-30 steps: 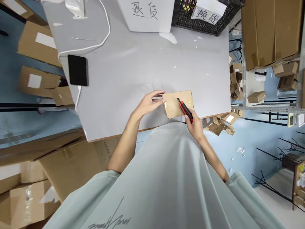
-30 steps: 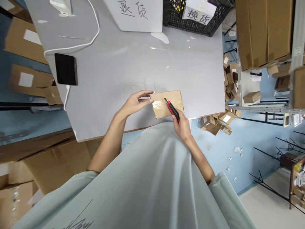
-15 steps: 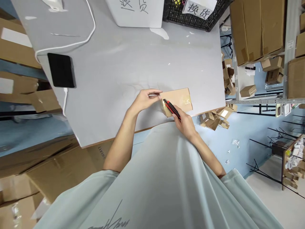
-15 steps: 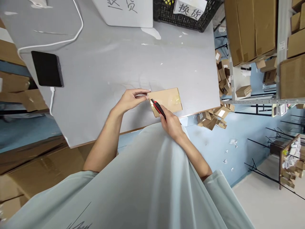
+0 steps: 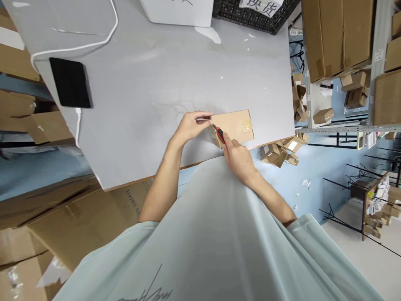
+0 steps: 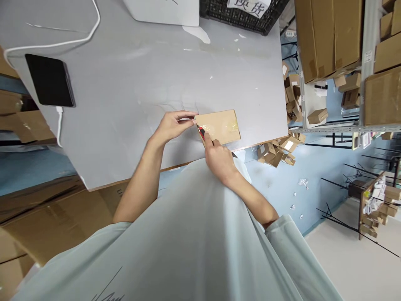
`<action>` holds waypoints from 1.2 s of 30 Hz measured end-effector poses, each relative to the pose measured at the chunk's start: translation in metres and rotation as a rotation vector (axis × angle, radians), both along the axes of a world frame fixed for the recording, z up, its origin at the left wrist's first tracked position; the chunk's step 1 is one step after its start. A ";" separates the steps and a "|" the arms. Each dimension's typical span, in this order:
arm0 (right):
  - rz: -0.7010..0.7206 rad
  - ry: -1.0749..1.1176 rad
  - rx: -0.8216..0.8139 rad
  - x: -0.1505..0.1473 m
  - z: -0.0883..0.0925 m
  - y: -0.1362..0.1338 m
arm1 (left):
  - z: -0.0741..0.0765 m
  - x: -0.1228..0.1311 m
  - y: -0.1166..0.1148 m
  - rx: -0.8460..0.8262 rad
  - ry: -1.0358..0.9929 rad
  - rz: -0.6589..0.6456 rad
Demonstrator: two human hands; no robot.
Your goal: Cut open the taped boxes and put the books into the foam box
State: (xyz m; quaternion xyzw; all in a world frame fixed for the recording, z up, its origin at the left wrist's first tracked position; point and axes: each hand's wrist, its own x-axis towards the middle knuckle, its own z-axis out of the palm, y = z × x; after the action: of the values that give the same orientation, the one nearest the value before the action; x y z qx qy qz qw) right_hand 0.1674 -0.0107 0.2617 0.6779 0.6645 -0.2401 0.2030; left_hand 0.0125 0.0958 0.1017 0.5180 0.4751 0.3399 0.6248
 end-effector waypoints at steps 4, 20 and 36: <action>0.086 -0.116 -0.041 -0.020 0.011 0.007 | -0.004 0.002 0.000 0.014 0.009 0.025; 0.162 -0.186 -0.124 -0.018 0.019 -0.009 | 0.000 0.026 -0.011 0.116 0.157 0.164; -0.242 0.047 0.250 0.096 0.033 -0.055 | 0.016 0.029 -0.028 0.035 0.278 0.179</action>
State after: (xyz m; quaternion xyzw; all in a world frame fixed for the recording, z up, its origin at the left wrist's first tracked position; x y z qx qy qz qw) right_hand 0.2633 -0.0653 0.2950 0.7671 0.6072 -0.1942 0.0712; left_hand 0.0411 0.0681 0.1174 0.5266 0.5950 0.3275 0.5112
